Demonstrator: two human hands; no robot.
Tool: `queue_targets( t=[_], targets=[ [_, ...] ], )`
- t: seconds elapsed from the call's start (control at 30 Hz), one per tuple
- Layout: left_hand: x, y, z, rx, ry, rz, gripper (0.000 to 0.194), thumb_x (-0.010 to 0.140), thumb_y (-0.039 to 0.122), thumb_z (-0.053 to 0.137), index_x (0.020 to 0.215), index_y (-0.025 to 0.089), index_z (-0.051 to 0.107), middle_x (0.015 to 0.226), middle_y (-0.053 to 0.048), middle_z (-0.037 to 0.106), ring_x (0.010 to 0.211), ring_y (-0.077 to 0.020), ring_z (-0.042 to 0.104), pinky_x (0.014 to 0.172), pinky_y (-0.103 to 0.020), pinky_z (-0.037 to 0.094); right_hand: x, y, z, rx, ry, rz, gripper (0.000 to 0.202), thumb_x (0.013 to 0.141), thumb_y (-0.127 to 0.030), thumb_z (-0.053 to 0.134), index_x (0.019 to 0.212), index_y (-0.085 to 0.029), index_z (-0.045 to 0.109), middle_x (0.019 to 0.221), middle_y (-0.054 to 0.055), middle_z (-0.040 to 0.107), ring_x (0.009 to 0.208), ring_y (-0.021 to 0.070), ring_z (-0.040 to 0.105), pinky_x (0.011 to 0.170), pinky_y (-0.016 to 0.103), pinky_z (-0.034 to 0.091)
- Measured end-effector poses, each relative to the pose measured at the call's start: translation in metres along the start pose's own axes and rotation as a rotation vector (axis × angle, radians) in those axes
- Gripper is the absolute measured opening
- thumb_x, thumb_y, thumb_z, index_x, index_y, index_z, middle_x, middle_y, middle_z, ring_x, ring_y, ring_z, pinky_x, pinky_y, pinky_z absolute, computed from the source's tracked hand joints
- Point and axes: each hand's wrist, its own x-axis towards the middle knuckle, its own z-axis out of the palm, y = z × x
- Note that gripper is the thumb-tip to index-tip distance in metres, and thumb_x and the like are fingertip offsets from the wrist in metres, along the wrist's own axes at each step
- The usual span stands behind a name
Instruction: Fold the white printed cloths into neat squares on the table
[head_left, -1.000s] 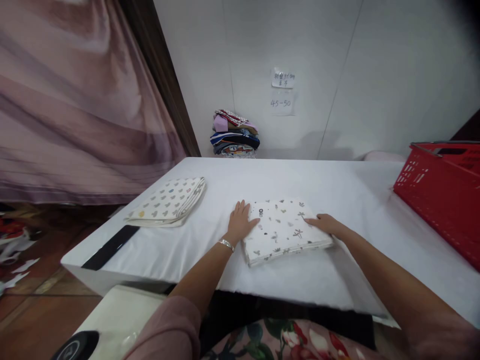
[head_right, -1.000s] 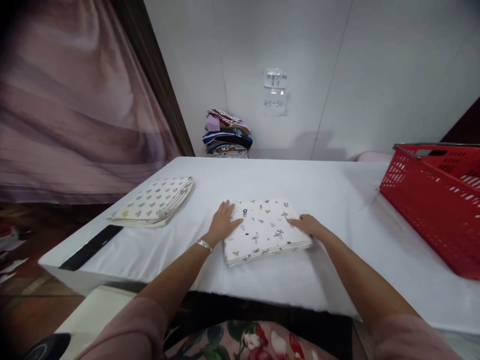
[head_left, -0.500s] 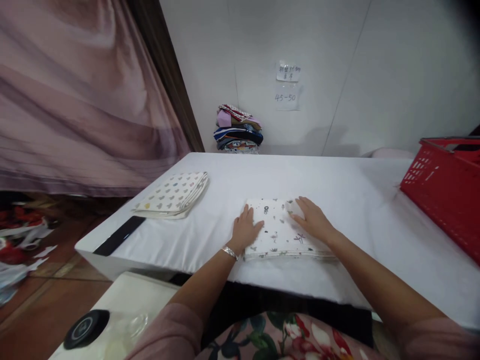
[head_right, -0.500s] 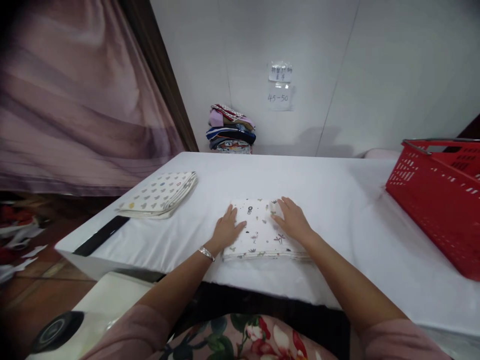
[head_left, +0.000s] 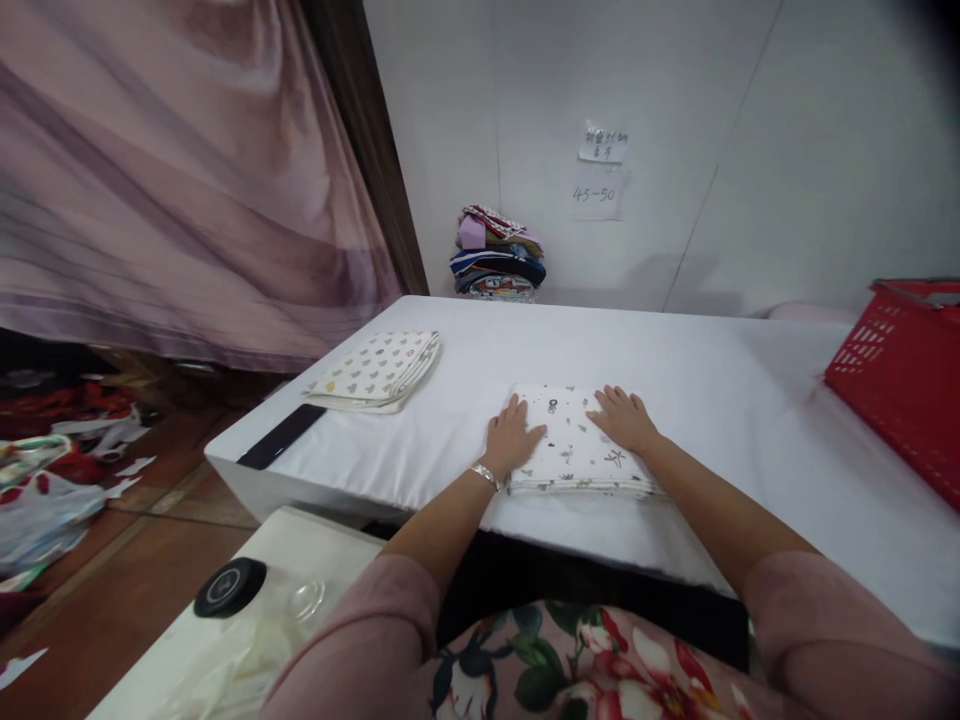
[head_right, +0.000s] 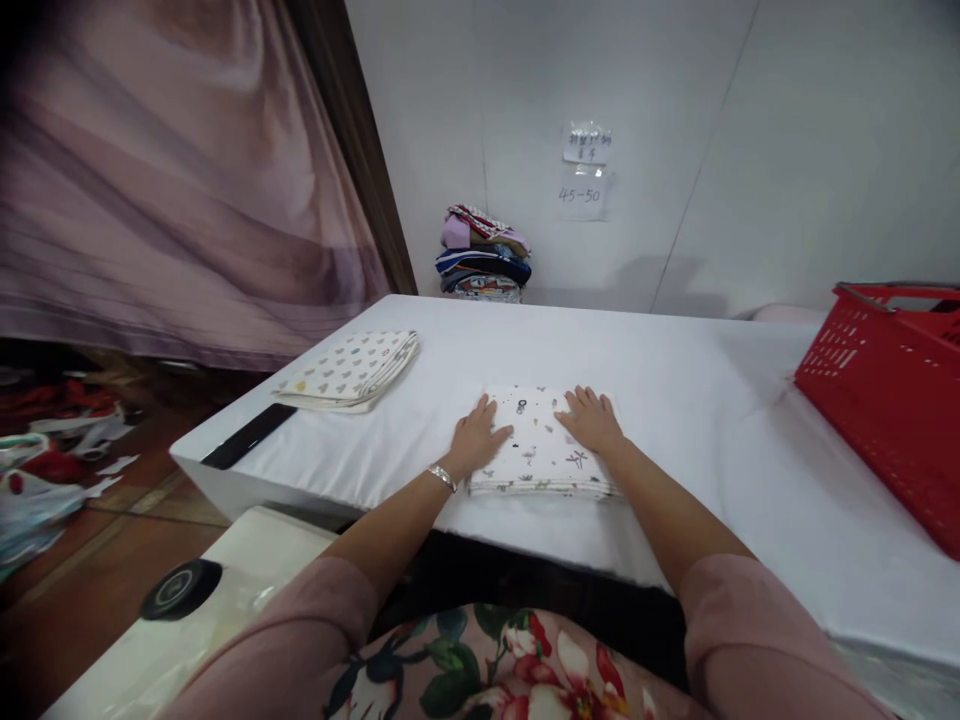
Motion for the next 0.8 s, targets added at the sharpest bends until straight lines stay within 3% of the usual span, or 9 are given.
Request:
queue_targets(
  t=[0.17, 0.27, 0.37, 0.47, 0.53, 0.63, 0.8],
  targets=[
    [0.005, -0.004, -0.006, -0.195, -0.061, -0.042, 0.065, 0.087, 0.053, 0.043, 0.142, 0.020, 0.034, 0.155, -0.007, 0.017, 0.141, -0.0255, 0.020, 0.114, -0.043, 0.017, -0.020, -0.015, -0.014, 0.082, 0.007, 0.001, 0.055, 0.094, -0.049, 0.028, 0.140, -0.021, 0.038, 0.154, 0.011, 0.023, 0.141, 0.0286, 0.015, 0.110, 0.054, 0.017],
    [-0.002, -0.017, -0.008, -0.435, 0.003, -0.085, 0.057, 0.089, 0.048, 0.044, 0.138, 0.020, 0.040, 0.151, -0.007, 0.029, 0.137, -0.0224, 0.032, 0.111, -0.035, 0.028, -0.050, -0.014, -0.012, 0.193, 0.065, -0.069, 0.054, 0.093, -0.051, 0.032, 0.138, -0.023, 0.043, 0.151, 0.008, 0.030, 0.141, 0.0279, 0.019, 0.111, 0.054, 0.019],
    [-0.026, -0.035, -0.007, -0.613, 0.144, -0.106, 0.045, 0.087, 0.041, 0.050, 0.128, 0.021, 0.052, 0.134, -0.008, 0.054, 0.116, -0.0216, 0.055, 0.099, -0.034, 0.043, -0.085, -0.004, -0.006, 0.341, 0.186, -0.152, 0.050, 0.090, -0.053, 0.040, 0.127, -0.024, 0.056, 0.139, 0.008, 0.048, 0.135, 0.0289, 0.034, 0.108, 0.052, 0.030],
    [-0.061, -0.048, -0.005, -0.650, 0.246, -0.096, 0.029, 0.085, 0.035, 0.053, 0.108, 0.021, 0.063, 0.106, -0.005, 0.068, 0.093, -0.0196, 0.063, 0.087, -0.034, 0.049, -0.112, -0.003, -0.005, 0.456, 0.336, -0.207, 0.039, 0.089, -0.048, 0.047, 0.112, -0.024, 0.065, 0.121, 0.008, 0.063, 0.122, 0.0277, 0.050, 0.102, 0.047, 0.041],
    [-0.084, -0.050, -0.005, -0.632, 0.268, -0.066, 0.021, 0.084, 0.033, 0.055, 0.097, 0.021, 0.066, 0.094, -0.003, 0.069, 0.086, -0.0177, 0.063, 0.081, -0.032, 0.050, -0.120, -0.017, -0.008, 0.501, 0.402, -0.267, 0.031, 0.089, -0.043, 0.049, 0.105, -0.024, 0.068, 0.111, 0.007, 0.067, 0.112, 0.0264, 0.058, 0.098, 0.046, 0.045],
    [-0.108, -0.044, -0.005, -0.539, 0.270, 0.022, 0.013, 0.082, 0.029, 0.058, 0.086, 0.021, 0.067, 0.086, -0.002, 0.066, 0.084, -0.0162, 0.061, 0.079, -0.030, 0.049, -0.117, -0.056, -0.014, 0.555, 0.398, -0.435, 0.025, 0.089, -0.038, 0.051, 0.102, -0.025, 0.068, 0.101, 0.007, 0.069, 0.099, 0.0242, 0.062, 0.090, 0.044, 0.049],
    [-0.116, -0.031, -0.003, -0.410, 0.273, 0.113, 0.006, 0.079, 0.025, 0.063, 0.081, 0.021, 0.068, 0.085, -0.002, 0.064, 0.086, -0.0166, 0.058, 0.083, -0.032, 0.046, -0.098, -0.119, -0.011, 0.530, 0.284, -0.633, 0.023, 0.090, -0.034, 0.052, 0.104, -0.023, 0.067, 0.097, 0.009, 0.066, 0.091, 0.0222, 0.058, 0.080, 0.039, 0.049]
  ],
)
